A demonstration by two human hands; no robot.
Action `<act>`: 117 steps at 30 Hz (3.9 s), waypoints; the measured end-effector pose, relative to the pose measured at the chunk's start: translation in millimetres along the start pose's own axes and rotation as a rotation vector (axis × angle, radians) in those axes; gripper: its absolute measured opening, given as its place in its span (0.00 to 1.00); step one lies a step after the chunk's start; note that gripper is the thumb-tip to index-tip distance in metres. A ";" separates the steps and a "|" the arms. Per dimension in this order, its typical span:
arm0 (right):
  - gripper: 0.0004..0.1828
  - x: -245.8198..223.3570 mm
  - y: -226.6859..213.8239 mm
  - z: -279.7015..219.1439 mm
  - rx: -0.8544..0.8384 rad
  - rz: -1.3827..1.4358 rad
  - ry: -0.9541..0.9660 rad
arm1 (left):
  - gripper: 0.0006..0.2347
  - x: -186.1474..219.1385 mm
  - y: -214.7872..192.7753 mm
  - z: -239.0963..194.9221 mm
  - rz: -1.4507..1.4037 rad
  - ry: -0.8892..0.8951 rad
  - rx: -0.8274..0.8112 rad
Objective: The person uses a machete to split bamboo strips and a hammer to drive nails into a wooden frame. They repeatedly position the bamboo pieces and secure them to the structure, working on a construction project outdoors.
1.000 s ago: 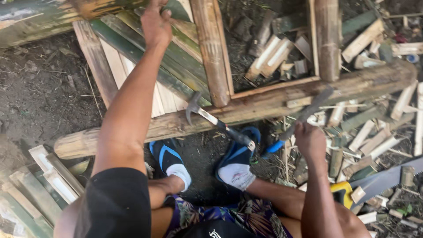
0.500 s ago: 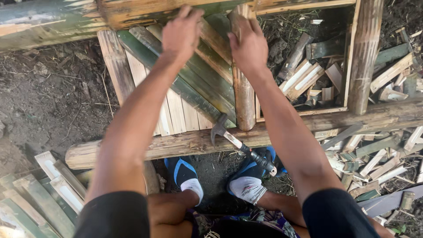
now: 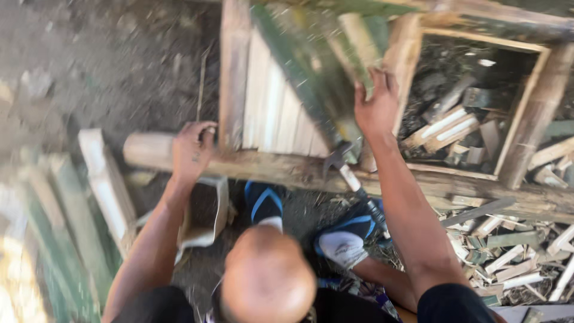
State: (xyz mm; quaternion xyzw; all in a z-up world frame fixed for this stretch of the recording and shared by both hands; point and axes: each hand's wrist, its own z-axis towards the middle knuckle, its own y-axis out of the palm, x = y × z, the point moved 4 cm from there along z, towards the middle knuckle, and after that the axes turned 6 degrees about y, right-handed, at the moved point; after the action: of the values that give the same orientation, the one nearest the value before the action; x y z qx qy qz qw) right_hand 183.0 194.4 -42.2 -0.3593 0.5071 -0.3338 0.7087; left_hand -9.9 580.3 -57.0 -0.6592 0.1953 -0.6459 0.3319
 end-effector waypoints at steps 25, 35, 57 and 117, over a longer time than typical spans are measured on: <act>0.21 -11.7 -62.3 -255.0 -0.464 -0.009 0.470 | 0.02 -77.8 42.8 -248.2 -0.028 -0.360 0.082; 0.15 10.8 -69.0 -222.7 -0.325 0.413 0.717 | 0.05 0.2 0.8 -156.0 -0.270 -0.275 0.232; 0.39 31.8 -90.5 -62.3 -0.163 0.240 0.344 | 0.01 182.9 295.2 237.7 -0.024 0.528 -0.087; 0.36 9.9 -2.8 -107.0 -0.013 0.209 0.348 | 0.09 -53.3 6.5 -245.5 0.055 -0.306 0.001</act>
State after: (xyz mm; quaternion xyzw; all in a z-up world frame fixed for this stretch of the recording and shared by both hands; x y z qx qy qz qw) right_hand 82.8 166.4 -68.9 -0.2461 0.6585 -0.3121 0.6390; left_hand -254.3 566.8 -113.4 -0.7441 0.1603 -0.5287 0.3756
